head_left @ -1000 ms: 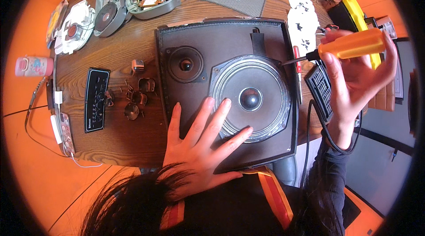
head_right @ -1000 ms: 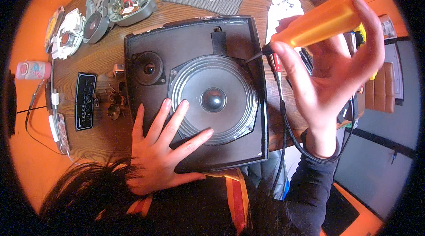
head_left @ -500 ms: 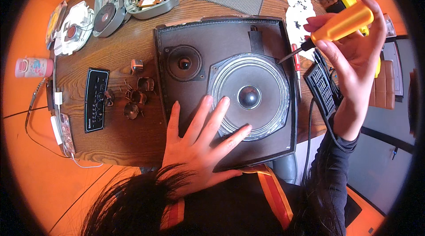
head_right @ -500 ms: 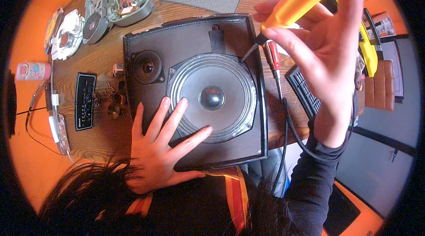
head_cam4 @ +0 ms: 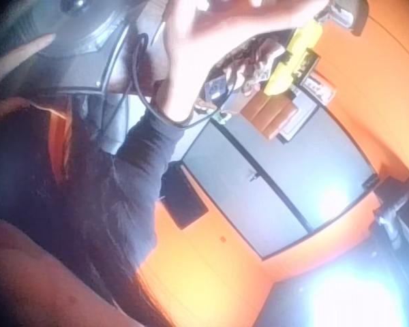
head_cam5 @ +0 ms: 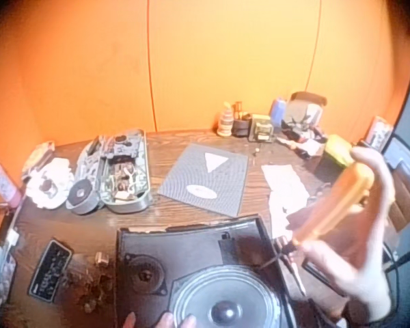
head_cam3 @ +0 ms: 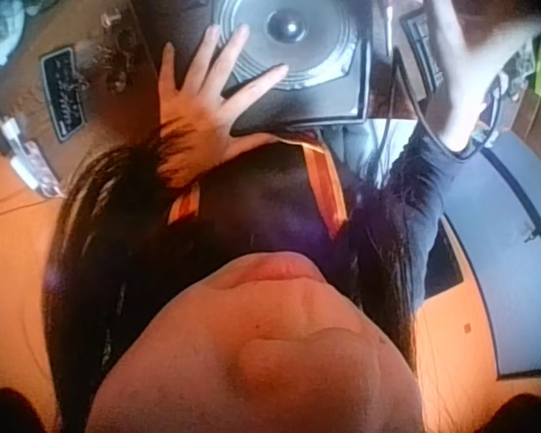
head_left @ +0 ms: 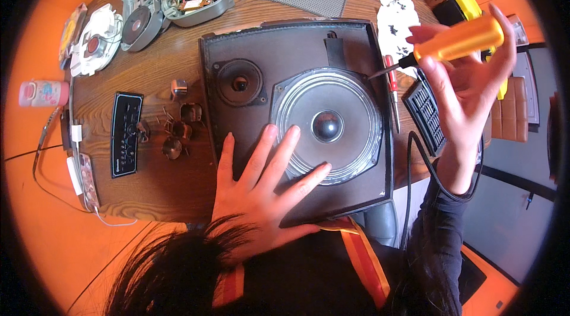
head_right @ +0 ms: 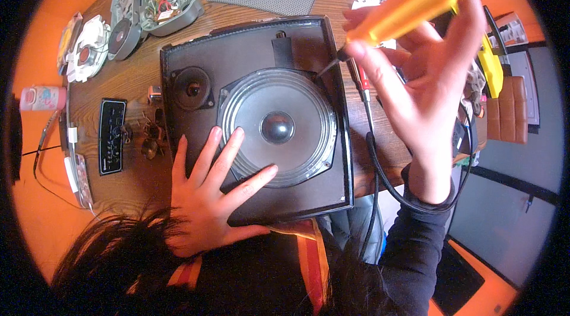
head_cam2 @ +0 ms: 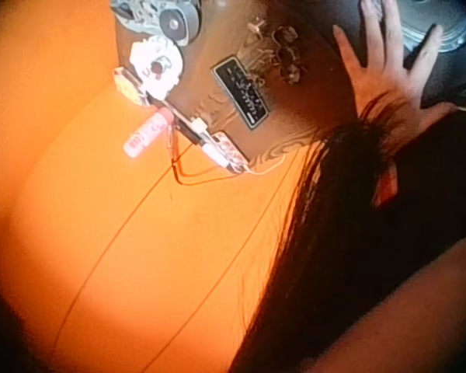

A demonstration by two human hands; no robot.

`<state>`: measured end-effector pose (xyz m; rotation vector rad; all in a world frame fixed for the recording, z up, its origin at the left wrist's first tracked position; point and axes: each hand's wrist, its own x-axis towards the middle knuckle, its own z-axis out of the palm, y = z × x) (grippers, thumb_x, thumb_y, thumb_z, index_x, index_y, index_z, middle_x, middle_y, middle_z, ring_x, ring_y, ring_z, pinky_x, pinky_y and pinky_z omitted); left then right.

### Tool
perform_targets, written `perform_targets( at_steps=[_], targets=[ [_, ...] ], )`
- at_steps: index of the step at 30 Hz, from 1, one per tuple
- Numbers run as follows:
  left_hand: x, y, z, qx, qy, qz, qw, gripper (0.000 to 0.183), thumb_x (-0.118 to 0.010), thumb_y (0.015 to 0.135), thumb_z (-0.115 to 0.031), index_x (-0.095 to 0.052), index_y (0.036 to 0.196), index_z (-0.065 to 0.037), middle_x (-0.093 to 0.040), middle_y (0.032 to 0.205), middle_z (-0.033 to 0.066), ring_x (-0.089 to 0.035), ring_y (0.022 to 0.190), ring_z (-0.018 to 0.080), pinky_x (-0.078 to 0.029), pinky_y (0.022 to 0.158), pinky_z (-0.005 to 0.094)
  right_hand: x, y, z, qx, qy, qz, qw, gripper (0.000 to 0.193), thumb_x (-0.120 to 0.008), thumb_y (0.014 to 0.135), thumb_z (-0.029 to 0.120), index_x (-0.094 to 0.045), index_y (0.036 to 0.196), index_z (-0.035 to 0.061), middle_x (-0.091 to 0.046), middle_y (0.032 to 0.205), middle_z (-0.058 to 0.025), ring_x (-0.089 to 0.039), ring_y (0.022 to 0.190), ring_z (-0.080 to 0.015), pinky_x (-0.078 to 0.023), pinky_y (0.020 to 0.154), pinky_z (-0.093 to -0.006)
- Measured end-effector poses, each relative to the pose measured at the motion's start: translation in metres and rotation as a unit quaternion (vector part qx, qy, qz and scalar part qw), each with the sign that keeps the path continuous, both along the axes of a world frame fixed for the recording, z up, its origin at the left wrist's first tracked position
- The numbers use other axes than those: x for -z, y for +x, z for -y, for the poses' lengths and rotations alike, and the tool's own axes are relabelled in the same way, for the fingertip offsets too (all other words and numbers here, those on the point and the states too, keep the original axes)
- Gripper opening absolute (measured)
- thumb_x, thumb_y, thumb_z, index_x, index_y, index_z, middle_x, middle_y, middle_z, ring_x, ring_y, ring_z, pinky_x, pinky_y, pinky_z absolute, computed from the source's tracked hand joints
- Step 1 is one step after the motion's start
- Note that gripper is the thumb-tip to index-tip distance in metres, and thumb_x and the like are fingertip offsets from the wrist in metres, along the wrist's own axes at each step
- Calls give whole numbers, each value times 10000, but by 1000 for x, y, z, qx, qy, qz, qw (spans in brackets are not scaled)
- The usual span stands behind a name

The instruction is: The person uses a screwdriver to fasten screws around the speaker cone and grille of a small speaker. They then place the metal grille cover onto the speaker and secure it with additional screws.

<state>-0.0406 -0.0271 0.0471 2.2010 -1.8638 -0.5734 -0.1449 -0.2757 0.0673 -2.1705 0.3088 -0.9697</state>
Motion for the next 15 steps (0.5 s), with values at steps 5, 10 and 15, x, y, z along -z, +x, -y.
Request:
perform_targets(
  at_steps=[5,10,15],
  targets=[
    [-1,-1,1,4,5,19,1000,813,-721,645,-599,-460,1370,-340,-279,1497,159,-261,1385,347,-208,1029,672,9,-4,-10,-1,10,41,999,867,-632,818,-89,-90,1439,180,-620,1035,-241,-680,876,-274,-577,595,-274],
    [0,1,-3,8,1,34,999,747,-568,720,-707,-480,1358,-329,-267,1499,183,-252,1384,376,-150,1051,672,2,-21,-23,4,-101,26,995,291,-570,876,33,-495,1150,-35,-638,1014,-198,-670,789,-247,-555,675,-317],
    [7,0,1,27,-4,89,996,743,-450,764,-753,-493,1356,-305,-250,1504,210,-224,1391,403,-101,1074,646,-37,-35,-62,-109,-22,-94,989,537,-500,796,436,-660,944,-54,-658,941,-206,-641,745,-298,-524,670,-356]
  ],
)
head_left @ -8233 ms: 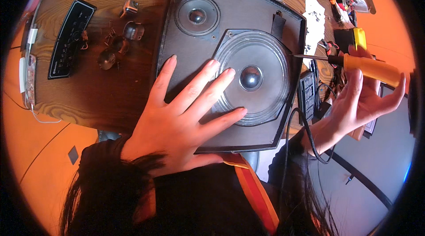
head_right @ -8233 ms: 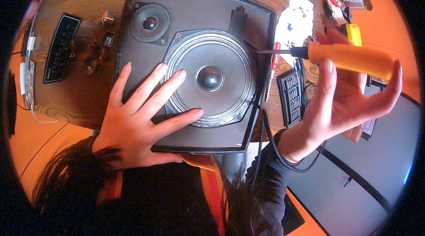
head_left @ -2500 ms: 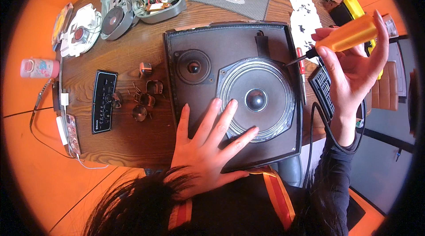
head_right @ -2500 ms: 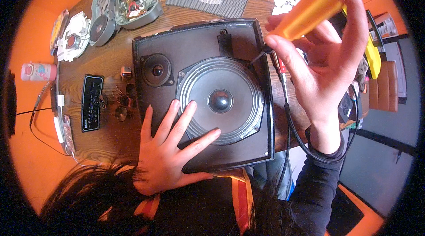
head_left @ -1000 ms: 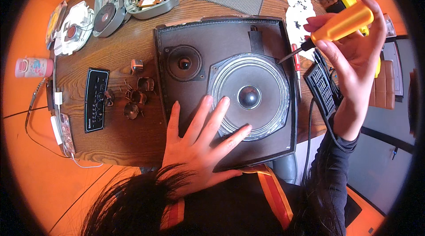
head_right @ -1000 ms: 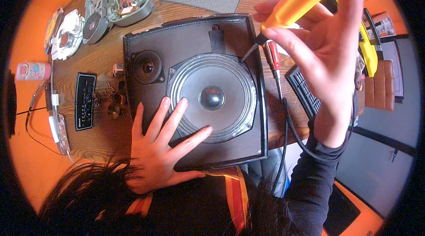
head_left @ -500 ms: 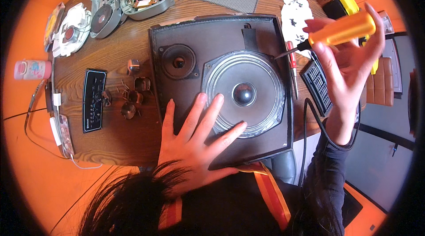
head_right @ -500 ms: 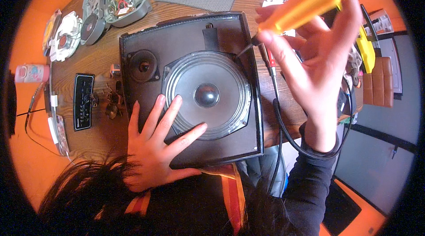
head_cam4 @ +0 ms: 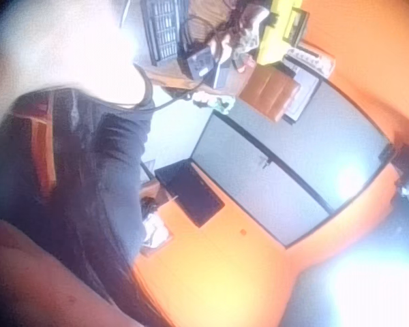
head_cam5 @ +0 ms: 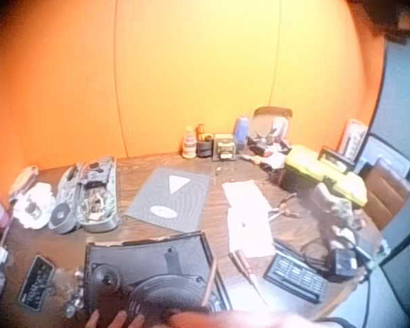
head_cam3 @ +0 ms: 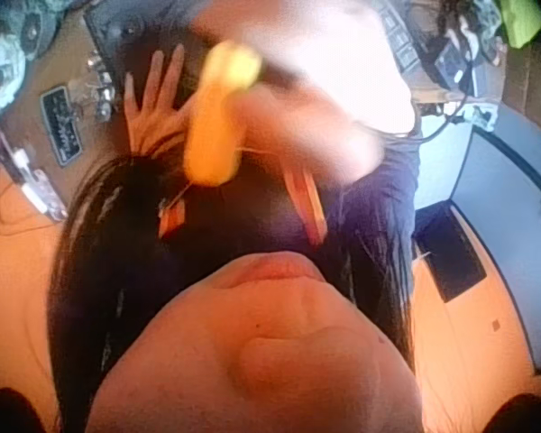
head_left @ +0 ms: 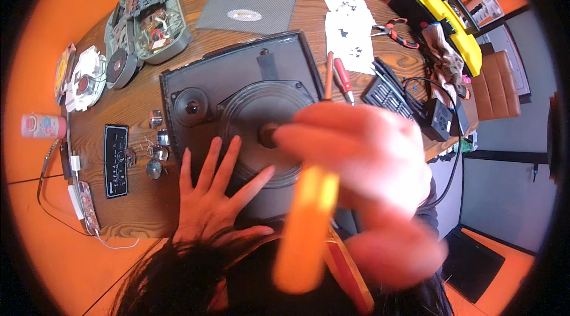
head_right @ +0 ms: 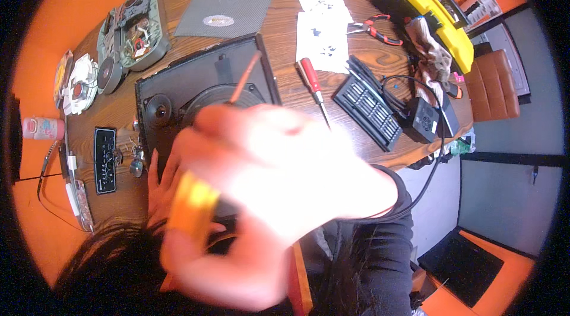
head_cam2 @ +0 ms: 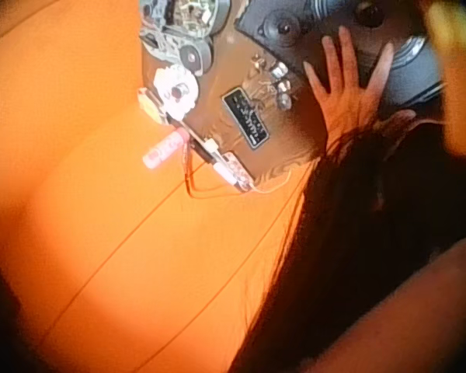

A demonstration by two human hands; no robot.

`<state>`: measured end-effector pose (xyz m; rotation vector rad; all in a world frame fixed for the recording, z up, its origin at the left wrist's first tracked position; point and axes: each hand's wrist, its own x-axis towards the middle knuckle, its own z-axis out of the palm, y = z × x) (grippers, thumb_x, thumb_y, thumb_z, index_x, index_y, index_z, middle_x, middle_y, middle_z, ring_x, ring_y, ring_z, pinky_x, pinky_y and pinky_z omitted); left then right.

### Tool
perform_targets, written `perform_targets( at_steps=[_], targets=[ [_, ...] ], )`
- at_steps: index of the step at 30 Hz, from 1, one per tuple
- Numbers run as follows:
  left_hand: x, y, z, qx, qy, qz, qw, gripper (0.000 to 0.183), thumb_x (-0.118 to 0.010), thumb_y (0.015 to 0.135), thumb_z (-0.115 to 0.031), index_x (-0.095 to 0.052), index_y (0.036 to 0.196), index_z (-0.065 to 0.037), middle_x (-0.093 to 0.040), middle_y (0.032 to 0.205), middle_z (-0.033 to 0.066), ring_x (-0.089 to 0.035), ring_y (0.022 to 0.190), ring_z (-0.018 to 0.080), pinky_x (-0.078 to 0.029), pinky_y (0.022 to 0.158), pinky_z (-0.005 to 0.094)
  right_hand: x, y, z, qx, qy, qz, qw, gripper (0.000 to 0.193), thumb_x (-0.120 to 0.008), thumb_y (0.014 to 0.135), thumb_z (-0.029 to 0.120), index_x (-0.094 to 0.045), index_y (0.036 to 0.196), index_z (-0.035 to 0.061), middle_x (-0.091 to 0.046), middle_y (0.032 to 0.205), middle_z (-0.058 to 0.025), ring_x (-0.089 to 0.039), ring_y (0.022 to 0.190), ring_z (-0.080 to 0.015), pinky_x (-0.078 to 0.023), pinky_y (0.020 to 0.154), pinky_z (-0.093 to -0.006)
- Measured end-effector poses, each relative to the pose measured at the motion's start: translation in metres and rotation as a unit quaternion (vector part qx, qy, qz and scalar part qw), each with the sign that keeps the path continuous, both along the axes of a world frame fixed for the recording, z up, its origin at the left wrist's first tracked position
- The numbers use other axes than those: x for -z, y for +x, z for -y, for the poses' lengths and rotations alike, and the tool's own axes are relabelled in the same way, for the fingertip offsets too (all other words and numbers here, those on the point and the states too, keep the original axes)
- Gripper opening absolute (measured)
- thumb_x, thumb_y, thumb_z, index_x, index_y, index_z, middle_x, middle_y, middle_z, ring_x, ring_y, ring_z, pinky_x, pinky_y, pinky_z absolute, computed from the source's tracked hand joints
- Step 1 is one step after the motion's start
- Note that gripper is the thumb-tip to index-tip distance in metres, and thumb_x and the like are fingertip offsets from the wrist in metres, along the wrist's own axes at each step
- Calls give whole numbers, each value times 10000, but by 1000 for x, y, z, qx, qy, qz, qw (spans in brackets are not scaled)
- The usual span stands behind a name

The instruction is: The person uses a screwdriver to fasten screws around the speaker cone and grille of a small speaker. They then place the metal grille cover onto the speaker and secure it with additional screws.

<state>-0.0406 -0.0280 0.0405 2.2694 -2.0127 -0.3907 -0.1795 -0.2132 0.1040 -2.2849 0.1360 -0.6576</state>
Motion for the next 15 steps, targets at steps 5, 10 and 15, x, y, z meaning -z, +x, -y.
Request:
perform_targets(
  at_steps=[5,10,15],
  targets=[
    [-3,-1,-5,-22,-9,-41,999,721,-583,754,-652,-490,1366,-281,-235,1515,204,-198,1402,405,-110,1075,638,-24,-16,-16,-59,-100,-27,993,492,-515,781,401,-562,1039,-15,-652,954,-204,-643,751,-289,-526,650,-346],
    [-5,-4,-4,-30,-16,-36,999,713,-590,753,-644,-494,1362,-287,-225,1521,195,-192,1409,385,-120,1080,631,-11,-14,-4,-102,-142,11,985,442,-539,797,283,-431,1145,33,-644,979,-199,-651,781,-277,-536,644,-333],
    [-2,-4,-2,-19,-21,-32,999,734,-609,728,-653,-505,1352,-281,-227,1520,194,-197,1405,391,-132,1072,644,-7,-23,3,-148,-158,41,975,517,-562,814,165,-300,1252,80,-636,1004,-195,-659,810,-264,-545,638,-320]
  ],
)
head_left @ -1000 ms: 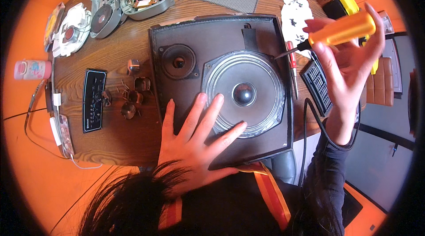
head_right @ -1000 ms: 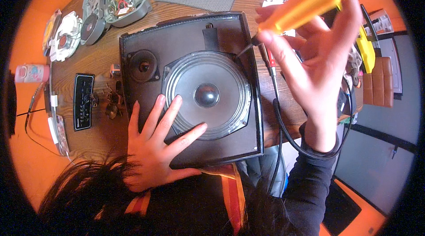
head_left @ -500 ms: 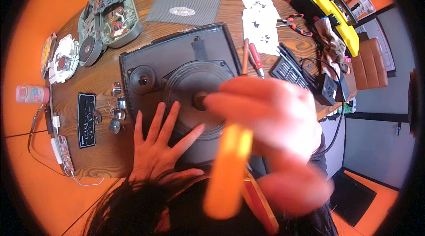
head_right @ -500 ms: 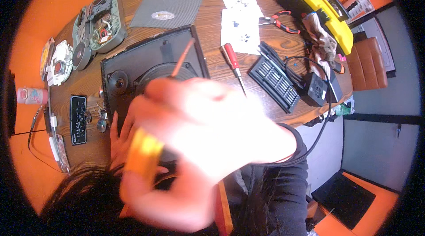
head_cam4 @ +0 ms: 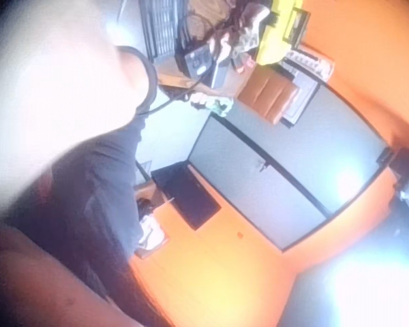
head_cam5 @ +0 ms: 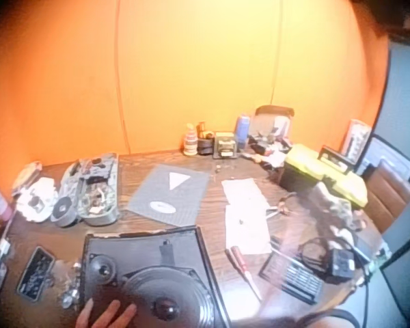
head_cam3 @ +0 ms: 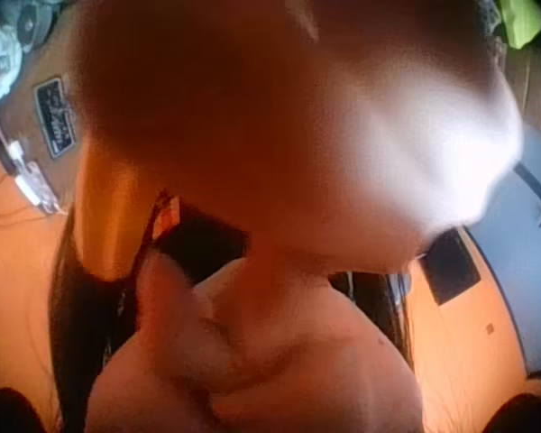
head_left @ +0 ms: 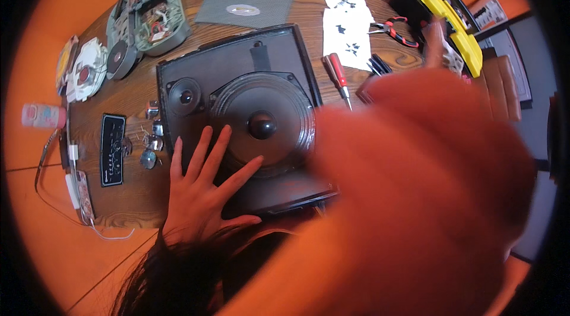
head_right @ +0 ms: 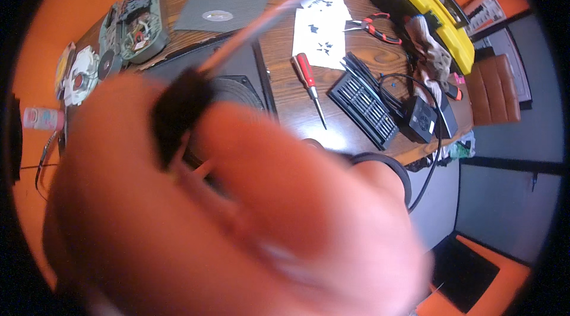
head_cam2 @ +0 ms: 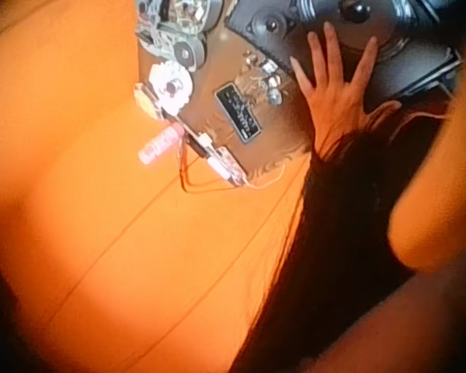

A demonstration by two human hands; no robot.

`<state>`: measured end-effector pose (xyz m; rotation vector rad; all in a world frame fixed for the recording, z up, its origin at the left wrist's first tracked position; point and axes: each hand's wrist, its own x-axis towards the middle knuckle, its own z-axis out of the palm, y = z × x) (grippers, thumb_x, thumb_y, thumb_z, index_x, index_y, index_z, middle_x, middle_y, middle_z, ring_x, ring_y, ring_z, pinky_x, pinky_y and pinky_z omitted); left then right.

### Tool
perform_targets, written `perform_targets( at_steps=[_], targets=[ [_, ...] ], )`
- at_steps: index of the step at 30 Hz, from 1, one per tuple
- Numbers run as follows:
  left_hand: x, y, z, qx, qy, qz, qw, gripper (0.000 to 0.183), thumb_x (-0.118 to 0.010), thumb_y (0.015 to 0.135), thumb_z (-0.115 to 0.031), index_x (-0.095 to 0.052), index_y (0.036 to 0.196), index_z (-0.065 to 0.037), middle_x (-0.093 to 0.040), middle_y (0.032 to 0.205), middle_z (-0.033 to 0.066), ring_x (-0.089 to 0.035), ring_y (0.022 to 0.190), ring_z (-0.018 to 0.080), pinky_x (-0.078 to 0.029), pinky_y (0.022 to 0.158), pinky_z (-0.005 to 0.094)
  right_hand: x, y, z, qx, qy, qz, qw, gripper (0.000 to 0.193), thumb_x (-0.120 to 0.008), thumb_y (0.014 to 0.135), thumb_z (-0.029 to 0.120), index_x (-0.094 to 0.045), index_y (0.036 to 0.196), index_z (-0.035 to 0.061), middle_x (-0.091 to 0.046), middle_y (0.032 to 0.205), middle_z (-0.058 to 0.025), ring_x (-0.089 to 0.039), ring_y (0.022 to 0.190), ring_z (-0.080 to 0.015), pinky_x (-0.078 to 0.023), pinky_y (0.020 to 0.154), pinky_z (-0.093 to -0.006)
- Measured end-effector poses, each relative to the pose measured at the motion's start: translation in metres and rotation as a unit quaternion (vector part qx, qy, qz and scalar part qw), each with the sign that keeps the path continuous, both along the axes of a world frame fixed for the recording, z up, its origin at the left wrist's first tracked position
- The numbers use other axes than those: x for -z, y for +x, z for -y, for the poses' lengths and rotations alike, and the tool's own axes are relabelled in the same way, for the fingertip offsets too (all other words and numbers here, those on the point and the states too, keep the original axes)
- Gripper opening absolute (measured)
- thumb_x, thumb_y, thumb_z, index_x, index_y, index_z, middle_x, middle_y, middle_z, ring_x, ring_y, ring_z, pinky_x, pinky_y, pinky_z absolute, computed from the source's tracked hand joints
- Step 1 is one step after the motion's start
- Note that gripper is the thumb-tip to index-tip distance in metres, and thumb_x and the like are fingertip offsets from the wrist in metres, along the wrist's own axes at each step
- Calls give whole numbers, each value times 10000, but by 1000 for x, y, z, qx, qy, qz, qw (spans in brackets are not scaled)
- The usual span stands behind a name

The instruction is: The person uses a screwdriver to fasten screws around the speaker cone and grille of a small speaker. They then place the metal grille cover onto the speaker and secure it with additional screws.

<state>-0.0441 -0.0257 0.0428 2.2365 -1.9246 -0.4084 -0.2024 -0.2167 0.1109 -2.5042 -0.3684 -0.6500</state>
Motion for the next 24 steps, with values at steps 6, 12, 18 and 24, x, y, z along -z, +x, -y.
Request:
perform_targets(
  at_steps=[6,12,18,24],
  targets=[
    [-11,11,-7,15,-10,-60,998,712,-658,726,-551,-514,1348,-235,-235,1515,203,-174,1398,446,-87,1037,708,34,-1,43,98,-22,57,993,715,-590,834,23,-143,1379,138,-626,1035,-189,-668,846,-249,-557,630,-304],
    [-38,55,37,42,-140,16,989,532,-720,721,-127,-589,1236,-100,-517,1304,126,-419,1287,338,-278,1063,557,102,20,142,291,378,257,840,848,-617,866,-33,-62,1462,205,-625,1040,-199,-673,845,-228,-565,627,-285],
    [-10,94,204,200,-223,-11,954,162,-609,846,-107,-641,975,-13,-622,956,141,-615,915,297,-491,809,388,154,15,182,361,523,333,697,794,-632,879,11,-63,1408,173,-627,998,-197,-669,793,-216,-558,603,-276],
    [45,80,336,264,-118,-16,957,144,-634,785,-38,-643,924,1,-605,830,137,-617,826,266,-494,758,362,167,16,180,396,542,336,661,766,-615,901,49,-44,1397,169,-628,988,-198,-674,771,-221,-563,612,-283]
  ],
)
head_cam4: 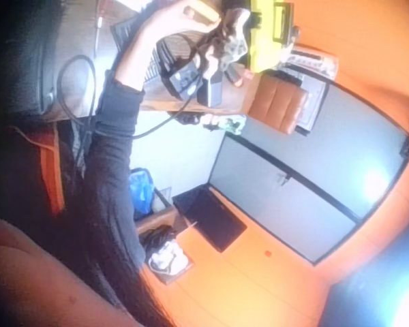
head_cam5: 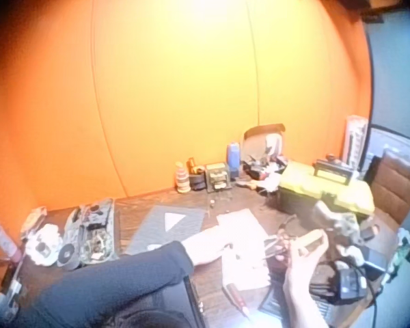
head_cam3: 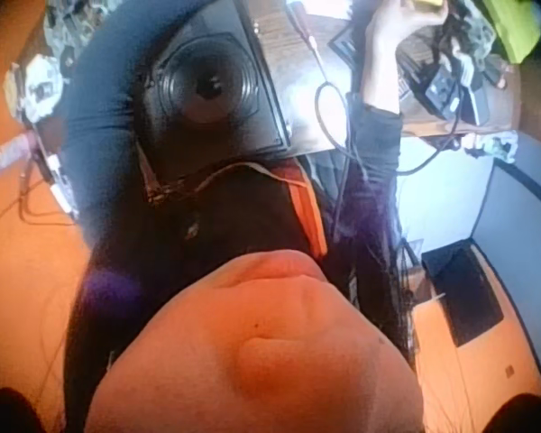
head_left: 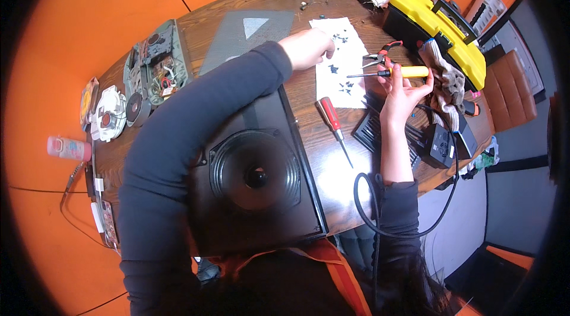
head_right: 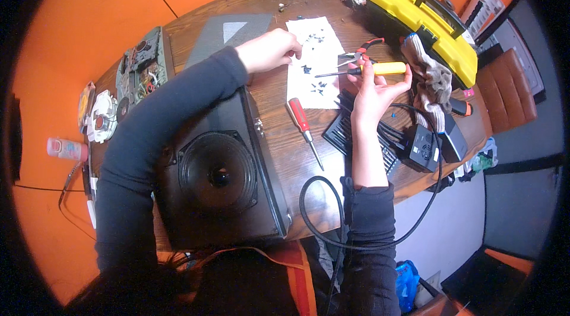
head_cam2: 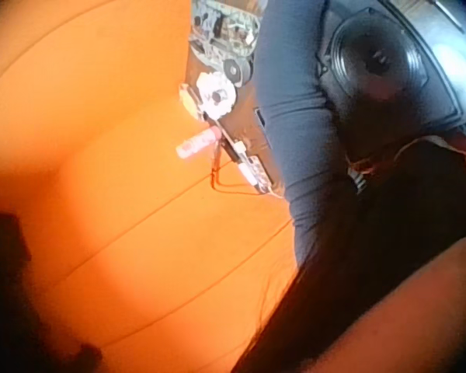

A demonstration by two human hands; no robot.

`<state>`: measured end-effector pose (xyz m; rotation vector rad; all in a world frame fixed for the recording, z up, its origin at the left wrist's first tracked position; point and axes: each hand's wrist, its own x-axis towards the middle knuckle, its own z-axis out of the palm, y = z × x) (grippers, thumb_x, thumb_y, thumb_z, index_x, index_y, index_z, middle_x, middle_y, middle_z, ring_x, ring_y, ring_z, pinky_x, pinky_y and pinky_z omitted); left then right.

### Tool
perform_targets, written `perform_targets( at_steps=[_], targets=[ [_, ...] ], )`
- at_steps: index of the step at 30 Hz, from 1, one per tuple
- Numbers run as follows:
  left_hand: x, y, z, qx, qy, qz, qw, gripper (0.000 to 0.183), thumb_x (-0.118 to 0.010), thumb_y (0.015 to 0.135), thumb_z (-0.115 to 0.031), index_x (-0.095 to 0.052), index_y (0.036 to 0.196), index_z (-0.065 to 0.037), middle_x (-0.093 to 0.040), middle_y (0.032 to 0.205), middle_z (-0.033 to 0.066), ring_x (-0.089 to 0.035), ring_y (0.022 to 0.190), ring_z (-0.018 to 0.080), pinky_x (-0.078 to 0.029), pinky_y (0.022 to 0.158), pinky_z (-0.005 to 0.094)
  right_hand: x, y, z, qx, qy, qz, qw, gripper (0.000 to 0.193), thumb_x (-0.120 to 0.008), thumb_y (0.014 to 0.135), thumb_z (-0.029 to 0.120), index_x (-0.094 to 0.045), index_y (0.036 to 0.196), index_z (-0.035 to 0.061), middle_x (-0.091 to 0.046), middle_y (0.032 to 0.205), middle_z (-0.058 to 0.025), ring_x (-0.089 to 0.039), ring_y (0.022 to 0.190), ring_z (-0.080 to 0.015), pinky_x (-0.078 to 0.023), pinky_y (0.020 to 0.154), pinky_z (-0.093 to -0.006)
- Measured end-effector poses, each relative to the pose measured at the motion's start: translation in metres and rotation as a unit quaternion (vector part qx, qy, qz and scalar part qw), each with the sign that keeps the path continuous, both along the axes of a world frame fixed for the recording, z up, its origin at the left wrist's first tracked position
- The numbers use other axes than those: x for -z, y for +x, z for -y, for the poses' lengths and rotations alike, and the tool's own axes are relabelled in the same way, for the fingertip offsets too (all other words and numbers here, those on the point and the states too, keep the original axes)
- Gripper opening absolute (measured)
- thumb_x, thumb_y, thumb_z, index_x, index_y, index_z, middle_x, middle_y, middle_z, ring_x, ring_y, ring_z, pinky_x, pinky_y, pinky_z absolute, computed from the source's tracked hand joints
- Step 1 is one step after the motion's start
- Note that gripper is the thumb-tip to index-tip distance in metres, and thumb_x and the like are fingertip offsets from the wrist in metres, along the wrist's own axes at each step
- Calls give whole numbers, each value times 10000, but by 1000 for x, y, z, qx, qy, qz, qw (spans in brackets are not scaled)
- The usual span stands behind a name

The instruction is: The person uses a screwdriver to fasten screws around the speaker cone and grille of a small speaker. They then place the metal grille cover onto the speaker and secure it with additional screws.

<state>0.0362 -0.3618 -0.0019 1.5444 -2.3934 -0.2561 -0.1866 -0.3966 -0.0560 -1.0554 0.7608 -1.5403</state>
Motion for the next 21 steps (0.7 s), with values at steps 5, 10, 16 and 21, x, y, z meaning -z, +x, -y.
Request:
perform_targets(
  at_steps=[5,10,16,21],
  targets=[
    [28,-1,34,42,97,-12,994,152,-667,743,-15,-623,886,9,-597,794,109,-597,765,225,-487,721,340,-9,-1,-4,-4,15,-2,1000,739,-583,920,52,-35,1402,167,-632,1003,-209,-678,781,-233,-572,622,-297],
    [31,0,37,36,131,-40,990,115,-668,754,-21,-596,839,7,-577,729,78,-587,723,184,-482,685,317,-12,-1,-5,-8,-1,1,1000,738,-575,923,45,-26,1402,164,-633,1003,-214,-680,790,-241,-574,620,-302],
    [15,4,33,-4,136,-92,986,66,-635,805,-38,-586,830,-3,-583,721,57,-577,690,149,-486,673,289,-6,-2,-2,-6,9,7,1000,741,-574,917,32,-29,1399,166,-627,1005,-214,-678,796,-248,-577,626,-311],
    [-35,13,3,-78,73,-85,991,137,-627,825,-37,-547,935,-21,-600,763,50,-601,724,129,-510,704,273,1,-1,1,-20,0,58,998,750,-569,902,-6,-48,1397,208,-605,1051,-219,-660,875,-248,-582,683,-350]
  ],
)
